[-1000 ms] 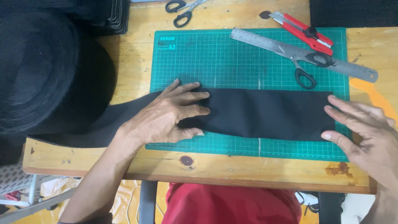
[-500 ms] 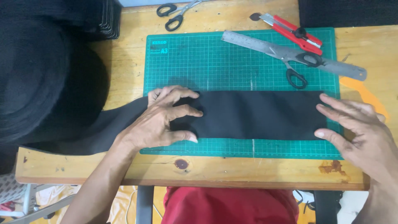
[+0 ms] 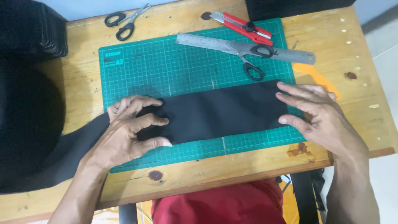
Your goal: Measuring and cutting black fabric strips on a cutting mat using a ruler and scissors.
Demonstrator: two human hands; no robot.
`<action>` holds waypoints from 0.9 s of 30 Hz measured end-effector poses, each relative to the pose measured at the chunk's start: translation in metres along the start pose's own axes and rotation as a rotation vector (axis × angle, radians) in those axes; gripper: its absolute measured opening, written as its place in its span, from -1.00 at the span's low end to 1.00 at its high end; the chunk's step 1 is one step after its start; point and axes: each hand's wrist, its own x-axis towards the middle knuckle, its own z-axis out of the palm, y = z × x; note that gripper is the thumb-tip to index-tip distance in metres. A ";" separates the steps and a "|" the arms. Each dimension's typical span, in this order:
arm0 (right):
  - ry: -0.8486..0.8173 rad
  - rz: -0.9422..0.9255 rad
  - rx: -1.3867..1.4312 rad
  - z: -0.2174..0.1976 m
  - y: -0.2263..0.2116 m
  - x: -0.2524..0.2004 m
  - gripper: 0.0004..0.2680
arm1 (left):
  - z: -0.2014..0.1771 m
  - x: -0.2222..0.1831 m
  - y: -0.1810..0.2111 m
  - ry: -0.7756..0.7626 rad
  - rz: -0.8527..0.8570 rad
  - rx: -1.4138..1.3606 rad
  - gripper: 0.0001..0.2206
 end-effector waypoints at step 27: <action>-0.101 -0.070 -0.045 -0.010 -0.009 0.002 -0.66 | 0.005 0.001 -0.003 -0.013 0.014 -0.001 -0.65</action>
